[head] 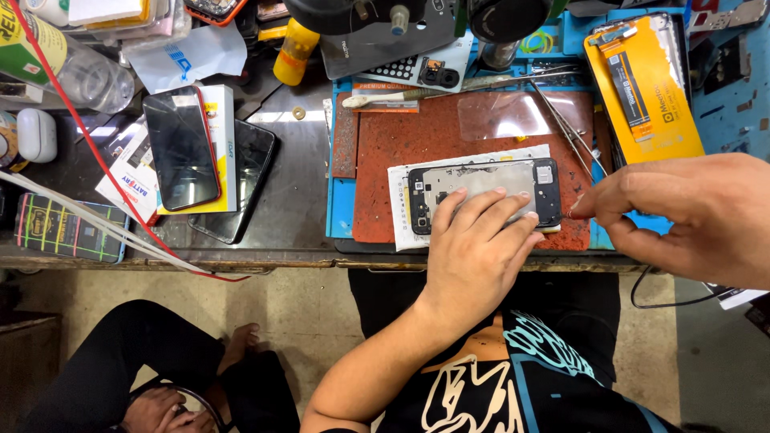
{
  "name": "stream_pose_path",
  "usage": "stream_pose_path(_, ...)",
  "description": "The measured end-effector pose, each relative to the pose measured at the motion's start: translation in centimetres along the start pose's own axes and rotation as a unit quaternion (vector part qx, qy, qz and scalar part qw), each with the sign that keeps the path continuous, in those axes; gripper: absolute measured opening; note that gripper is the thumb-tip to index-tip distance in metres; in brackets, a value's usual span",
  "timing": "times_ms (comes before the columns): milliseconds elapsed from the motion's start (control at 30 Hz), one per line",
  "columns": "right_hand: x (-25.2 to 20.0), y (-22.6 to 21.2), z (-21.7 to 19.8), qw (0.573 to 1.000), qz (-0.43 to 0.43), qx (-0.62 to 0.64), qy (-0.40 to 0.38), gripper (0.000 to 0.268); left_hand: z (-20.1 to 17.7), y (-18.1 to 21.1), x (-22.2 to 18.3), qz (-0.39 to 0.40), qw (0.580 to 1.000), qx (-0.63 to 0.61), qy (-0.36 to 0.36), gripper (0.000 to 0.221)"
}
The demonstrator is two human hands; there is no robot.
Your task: The person uses a screwdriver to remove screws from the internal frame of a mobile phone, uses a pry tool to separate components, and then wipes the internal surface.
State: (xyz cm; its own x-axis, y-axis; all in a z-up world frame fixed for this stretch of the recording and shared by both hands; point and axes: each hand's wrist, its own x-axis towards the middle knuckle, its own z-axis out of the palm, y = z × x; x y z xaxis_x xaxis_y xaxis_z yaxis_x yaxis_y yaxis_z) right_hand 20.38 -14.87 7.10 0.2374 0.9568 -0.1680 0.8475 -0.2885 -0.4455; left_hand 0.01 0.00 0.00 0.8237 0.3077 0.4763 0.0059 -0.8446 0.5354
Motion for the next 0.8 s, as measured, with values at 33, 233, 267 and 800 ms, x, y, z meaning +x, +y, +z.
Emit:
stream_pose_path(33,0.0,0.1,0.0,1.0,0.0,0.001,-0.004,0.019,0.0,0.0,0.0,0.0,1.0,-0.001,0.0,0.021)
stream_pose_path(233,-0.1,1.2,0.3,0.996,-0.076,-0.027,-0.025,0.018,0.1,0.0,0.0,0.0,1.0,-0.004,0.002,0.02)
stream_pose_path(267,0.0,1.3,0.3,0.991,-0.131,-0.038,-0.011,0.018,0.1,0.0,0.0,-0.001,1.0,-0.004,0.002,0.02)
stream_pose_path(800,1.2,-3.6,-0.8,0.974,0.012,-0.227,0.0,0.041,-0.1,-0.1,-0.1,0.003,1.0,-0.006,0.009,0.018)
